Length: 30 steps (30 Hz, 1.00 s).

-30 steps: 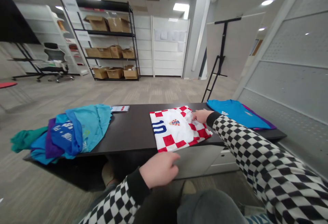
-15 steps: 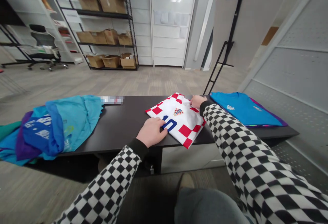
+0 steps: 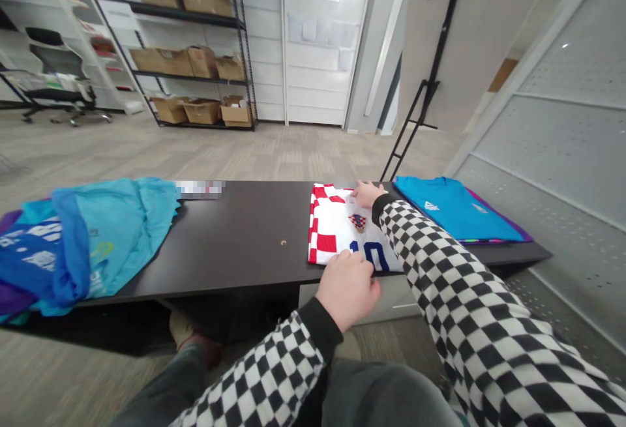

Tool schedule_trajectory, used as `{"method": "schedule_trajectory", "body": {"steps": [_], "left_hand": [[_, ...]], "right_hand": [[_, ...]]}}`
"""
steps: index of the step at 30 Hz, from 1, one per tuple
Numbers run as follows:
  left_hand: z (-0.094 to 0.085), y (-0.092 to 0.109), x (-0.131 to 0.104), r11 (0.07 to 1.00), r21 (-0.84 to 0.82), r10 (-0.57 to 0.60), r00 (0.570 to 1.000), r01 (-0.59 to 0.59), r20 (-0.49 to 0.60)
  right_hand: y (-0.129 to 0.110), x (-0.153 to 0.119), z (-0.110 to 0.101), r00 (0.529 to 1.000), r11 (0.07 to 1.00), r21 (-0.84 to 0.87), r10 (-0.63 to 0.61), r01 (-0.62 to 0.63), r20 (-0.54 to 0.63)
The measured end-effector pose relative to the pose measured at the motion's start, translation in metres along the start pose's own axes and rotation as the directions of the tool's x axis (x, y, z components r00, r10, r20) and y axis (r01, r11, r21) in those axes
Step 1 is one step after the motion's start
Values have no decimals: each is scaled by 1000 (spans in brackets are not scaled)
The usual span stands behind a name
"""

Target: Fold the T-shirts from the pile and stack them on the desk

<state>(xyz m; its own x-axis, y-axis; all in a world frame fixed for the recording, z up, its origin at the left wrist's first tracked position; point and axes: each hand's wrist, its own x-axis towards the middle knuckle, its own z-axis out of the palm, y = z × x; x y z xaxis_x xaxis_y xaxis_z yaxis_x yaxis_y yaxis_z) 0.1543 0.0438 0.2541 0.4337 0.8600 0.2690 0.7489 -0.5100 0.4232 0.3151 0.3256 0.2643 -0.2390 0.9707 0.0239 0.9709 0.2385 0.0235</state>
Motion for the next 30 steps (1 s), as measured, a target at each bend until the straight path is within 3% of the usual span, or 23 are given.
{"method": "schedule_trajectory", "body": {"steps": [2,4,6,9,11,14,17,22,30], "left_hand": [[-19,-20,2,987,-157,40,999,-34,31],[-36,-48,1,977,-204,50,998,-56,-38],[-46,-75,-5,995,-93,35,991,-47,-127],[-47,-105,-20,992,126,1,995,12,-99],[-43,-112,-32,980,198,22,999,-13,-41],[-38,-111,-48,961,230,149,988,-151,26],[-38,-109,-53,947,243,200,978,-208,59],[-35,-110,-51,963,187,198,980,-196,8],[-16,-105,-50,964,154,236,962,-215,-135]], "right_hand": [[3,-11,-5,999,999,17,40,-40,0],[3,-25,-9,995,995,68,78,-74,-62],[1,-45,-10,986,990,116,94,-78,-141],[3,-99,-2,986,985,174,27,2,-165],[11,-149,9,988,971,218,-68,97,-138],[28,-226,35,973,946,233,-205,224,-102],[44,-274,60,944,936,171,-278,308,-177],[73,-285,83,867,929,142,-254,343,-428],[104,-287,73,862,943,129,-217,306,-458]]}}
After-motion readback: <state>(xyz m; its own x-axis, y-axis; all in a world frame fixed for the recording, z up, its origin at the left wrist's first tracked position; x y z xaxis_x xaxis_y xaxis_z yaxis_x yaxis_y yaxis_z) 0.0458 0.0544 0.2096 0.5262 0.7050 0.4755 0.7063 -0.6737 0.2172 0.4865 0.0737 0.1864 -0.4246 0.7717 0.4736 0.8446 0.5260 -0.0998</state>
